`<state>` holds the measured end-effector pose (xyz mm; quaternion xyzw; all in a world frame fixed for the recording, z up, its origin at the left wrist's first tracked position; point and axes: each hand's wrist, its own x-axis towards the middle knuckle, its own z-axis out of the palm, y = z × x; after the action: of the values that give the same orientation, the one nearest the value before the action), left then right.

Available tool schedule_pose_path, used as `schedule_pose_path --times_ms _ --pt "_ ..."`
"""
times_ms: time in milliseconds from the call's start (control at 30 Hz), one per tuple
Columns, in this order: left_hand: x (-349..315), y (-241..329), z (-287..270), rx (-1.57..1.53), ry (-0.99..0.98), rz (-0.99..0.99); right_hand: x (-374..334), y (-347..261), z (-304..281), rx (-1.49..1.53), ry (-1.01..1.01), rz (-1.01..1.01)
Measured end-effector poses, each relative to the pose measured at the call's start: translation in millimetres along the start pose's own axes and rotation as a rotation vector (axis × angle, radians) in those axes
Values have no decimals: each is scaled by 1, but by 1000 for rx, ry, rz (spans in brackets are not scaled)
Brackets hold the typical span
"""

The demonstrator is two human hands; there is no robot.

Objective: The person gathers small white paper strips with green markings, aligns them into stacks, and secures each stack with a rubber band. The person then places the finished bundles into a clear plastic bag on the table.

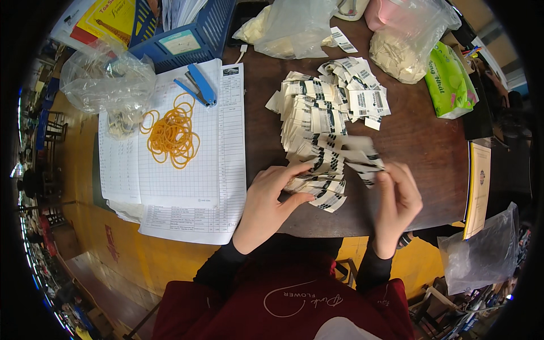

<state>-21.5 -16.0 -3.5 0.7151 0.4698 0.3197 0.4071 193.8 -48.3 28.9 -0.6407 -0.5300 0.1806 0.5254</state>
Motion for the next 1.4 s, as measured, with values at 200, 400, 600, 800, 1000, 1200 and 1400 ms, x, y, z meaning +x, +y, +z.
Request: schedule_pose_path --times_ms 200,400,600,800,1000,1200,1400 --pt "0 -3 -6 -26 -49 35 -8 -5 -18 244 -459 -163" --pt "1 -1 -21 -276 -173 -68 -34 7 11 -207 -422 -187" --pt "-3 -4 -10 -14 -126 81 -30 4 16 -180 -383 -181" --pt "-8 -10 -13 -40 -172 224 -28 9 16 -54 -512 -353" --pt "-10 -3 -7 28 -135 191 -40 7 15 -199 -548 -379" --pt "-16 -9 -6 22 -155 185 -42 4 18 -372 -492 -524" --pt "-13 -14 -7 64 -102 425 -38 8 14 -317 -448 -472"
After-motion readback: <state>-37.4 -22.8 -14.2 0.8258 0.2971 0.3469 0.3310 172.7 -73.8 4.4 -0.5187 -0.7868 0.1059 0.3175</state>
